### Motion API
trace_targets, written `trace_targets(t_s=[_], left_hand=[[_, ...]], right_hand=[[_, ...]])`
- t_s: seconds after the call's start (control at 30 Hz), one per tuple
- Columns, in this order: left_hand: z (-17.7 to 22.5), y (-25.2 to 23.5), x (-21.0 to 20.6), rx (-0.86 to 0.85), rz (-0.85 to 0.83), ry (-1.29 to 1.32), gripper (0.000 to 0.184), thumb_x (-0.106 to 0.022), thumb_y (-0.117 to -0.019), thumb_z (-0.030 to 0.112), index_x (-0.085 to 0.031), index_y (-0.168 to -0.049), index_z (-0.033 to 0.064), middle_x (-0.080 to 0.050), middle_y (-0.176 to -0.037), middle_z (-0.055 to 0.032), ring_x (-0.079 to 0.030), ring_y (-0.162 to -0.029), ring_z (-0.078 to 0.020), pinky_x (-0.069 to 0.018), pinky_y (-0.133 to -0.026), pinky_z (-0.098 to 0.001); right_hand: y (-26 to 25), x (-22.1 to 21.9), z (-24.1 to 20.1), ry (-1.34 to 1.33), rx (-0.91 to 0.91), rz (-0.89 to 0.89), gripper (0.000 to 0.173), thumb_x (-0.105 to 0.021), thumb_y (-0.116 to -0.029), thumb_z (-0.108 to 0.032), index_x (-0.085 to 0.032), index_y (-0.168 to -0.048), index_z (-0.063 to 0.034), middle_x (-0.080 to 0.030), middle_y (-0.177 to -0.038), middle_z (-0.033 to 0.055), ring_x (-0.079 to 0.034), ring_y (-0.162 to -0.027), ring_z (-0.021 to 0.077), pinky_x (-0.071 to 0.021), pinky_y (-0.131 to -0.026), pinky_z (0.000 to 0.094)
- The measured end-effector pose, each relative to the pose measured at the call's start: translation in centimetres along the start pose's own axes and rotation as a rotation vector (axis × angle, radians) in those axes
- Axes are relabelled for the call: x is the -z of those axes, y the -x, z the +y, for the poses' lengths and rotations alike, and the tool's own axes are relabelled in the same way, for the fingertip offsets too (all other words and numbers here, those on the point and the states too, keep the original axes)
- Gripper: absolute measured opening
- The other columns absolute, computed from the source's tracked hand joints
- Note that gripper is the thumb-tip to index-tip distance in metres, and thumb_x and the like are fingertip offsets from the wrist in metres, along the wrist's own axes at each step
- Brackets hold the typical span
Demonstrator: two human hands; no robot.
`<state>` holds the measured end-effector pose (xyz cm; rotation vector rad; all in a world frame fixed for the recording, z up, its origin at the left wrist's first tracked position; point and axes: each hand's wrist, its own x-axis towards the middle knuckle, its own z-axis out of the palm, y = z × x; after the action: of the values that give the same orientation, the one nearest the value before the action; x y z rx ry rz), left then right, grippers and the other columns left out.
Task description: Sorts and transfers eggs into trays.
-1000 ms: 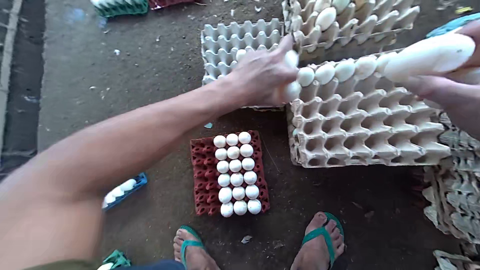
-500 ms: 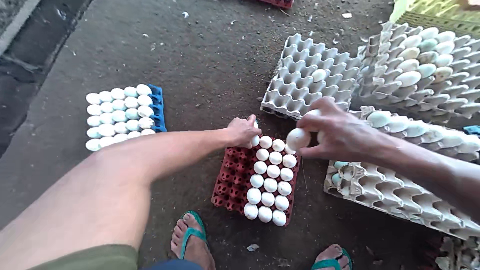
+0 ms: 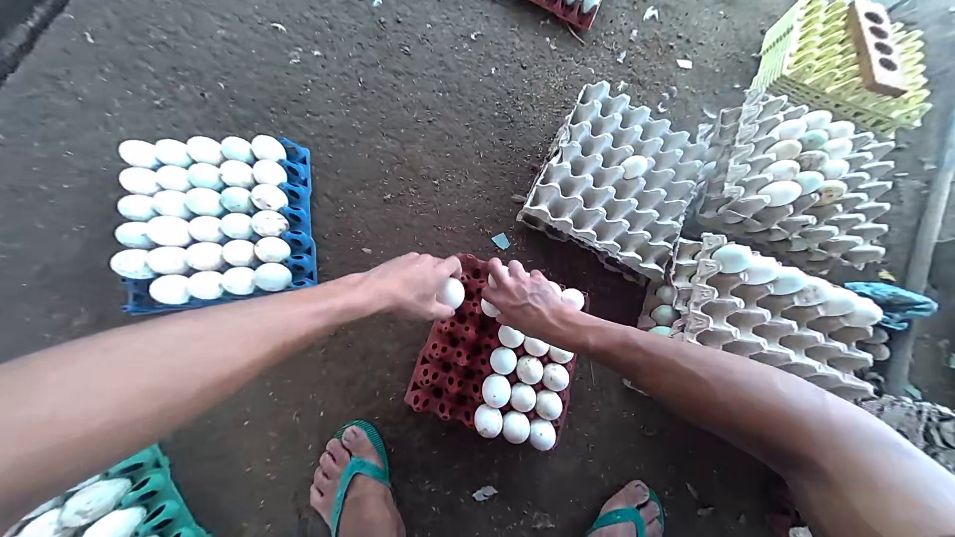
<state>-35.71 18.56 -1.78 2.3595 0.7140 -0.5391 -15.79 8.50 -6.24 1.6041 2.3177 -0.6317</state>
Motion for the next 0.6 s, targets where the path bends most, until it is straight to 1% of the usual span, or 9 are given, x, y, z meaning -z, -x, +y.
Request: trace_targets(t_s=[0.07,0.13,0.23,0.27,0.33,0.4,0.5,0.57,0.6], left_hand=[[0.1,0.2,-1.8,-0.125,0.006,-0.008,0.049,-0.074,-0.0927,0.037,-0.062,-0.131,0.0077,-0.070,-0.115,-0.0130,-0.069,-0.100,-0.0304,-0.0545,-0.088,-0.0534],[0.2,-0.3,-3.8,-0.284,0.074,-0.039,0.046,-0.071,-0.0936,0.036,-0.065,-0.129,0.0081,-0.071,-0.113,-0.0151,-0.071,-0.095,-0.0335,-0.0558,-0.078,-0.0560],[0.6,-1.5,-6.2,-0.432,0.089,-0.109,0.043,-0.067,-0.0963,0.036,-0.064,-0.128,0.0078,-0.067,-0.111,-0.0179,-0.069,-0.089,-0.0360,-0.0547,-0.070,-0.0543],[0.9,-1.9,-6.5,-0.432,0.059,-0.116,0.044,-0.067,-0.0970,0.035,-0.064,-0.130,0.0077,-0.066,-0.115,-0.0195,-0.068,-0.090,-0.0373,-0.0541,-0.072,-0.0551],[1.6,-2.6,-6.9,-0.397,-0.020,-0.126,0.043,-0.065,-0.0986,0.036,-0.063,-0.132,0.0093,-0.063,-0.119,-0.0202,-0.067,-0.092,-0.0383,-0.0527,-0.075,-0.0563],[2.0,-3.1,-7.2,-0.377,-0.056,-0.140,0.043,-0.063,-0.1005,0.035,-0.062,-0.136,0.0106,-0.062,-0.120,-0.0202,-0.066,-0.094,-0.0384,-0.0516,-0.078,-0.0564],[2.1,-3.8,-7.8,-0.389,0.027,-0.134,0.038,-0.061,-0.1014,0.035,-0.066,-0.129,0.0088,-0.065,-0.113,-0.0195,-0.067,-0.091,-0.0377,-0.0519,-0.075,-0.0557],[1.8,-3.9,-7.3,-0.309,0.104,-0.015,0.036,-0.063,-0.1001,0.034,-0.069,-0.123,0.0074,-0.068,-0.111,-0.0187,-0.068,-0.093,-0.0384,-0.0534,-0.076,-0.0591],[1.6,-3.7,-7.0,-0.228,0.147,0.083,0.033,-0.063,-0.1006,0.034,-0.071,-0.118,0.0066,-0.069,-0.108,-0.0173,-0.068,-0.096,-0.0370,-0.0544,-0.080,-0.0597]], right_hand=[[0.2,0.2,0.1,-0.030,-0.011,0.004,0.035,-0.077,-0.0901,-0.024,-0.068,-0.120,-0.0089,-0.048,-0.142,0.0227,-0.055,-0.120,0.0451,-0.0538,-0.078,0.0580],[1.1,1.3,0.7,-0.155,-0.071,0.003,0.034,-0.073,-0.0926,-0.026,-0.069,-0.124,-0.0135,-0.048,-0.145,0.0215,-0.057,-0.121,0.0432,-0.0552,-0.081,0.0583],[3.4,3.1,2.4,-0.424,-0.165,0.060,0.028,-0.066,-0.0947,-0.023,-0.070,-0.122,-0.0173,-0.050,-0.141,0.0203,-0.065,-0.107,0.0356,-0.0571,-0.083,0.0547],[4.2,3.5,2.9,-0.500,-0.172,0.092,0.027,-0.064,-0.0956,-0.020,-0.071,-0.122,-0.0170,-0.052,-0.138,0.0194,-0.066,-0.104,0.0325,-0.0576,-0.083,0.0525],[5.7,3.8,3.6,-0.621,-0.154,0.164,0.029,-0.060,-0.0969,-0.016,-0.071,-0.124,-0.0166,-0.055,-0.130,0.0159,-0.063,-0.105,0.0265,-0.0556,-0.084,0.0478],[6.9,3.9,3.4,-0.698,-0.140,0.199,0.038,-0.063,-0.0943,-0.015,-0.066,-0.132,-0.0167,-0.057,-0.126,0.0127,-0.061,-0.108,0.0231,-0.0536,-0.087,0.0456],[8.1,3.4,1.9,-0.772,-0.139,0.170,0.051,-0.071,-0.0902,-0.019,-0.054,-0.138,-0.0092,-0.063,-0.124,0.0143,-0.066,-0.105,0.0243,-0.0559,-0.089,0.0478],[8.3,2.7,0.4,-0.773,-0.144,0.089,0.053,-0.073,-0.0904,-0.023,-0.053,-0.137,-0.0067,-0.067,-0.120,0.0156,-0.070,-0.101,0.0258,-0.0566,-0.090,0.0488],[8.3,2.1,-0.4,-0.755,-0.121,0.045,0.054,-0.073,-0.0913,-0.026,-0.054,-0.137,-0.0058,-0.068,-0.120,0.0164,-0.070,-0.102,0.0271,-0.0561,-0.092,0.0491]])
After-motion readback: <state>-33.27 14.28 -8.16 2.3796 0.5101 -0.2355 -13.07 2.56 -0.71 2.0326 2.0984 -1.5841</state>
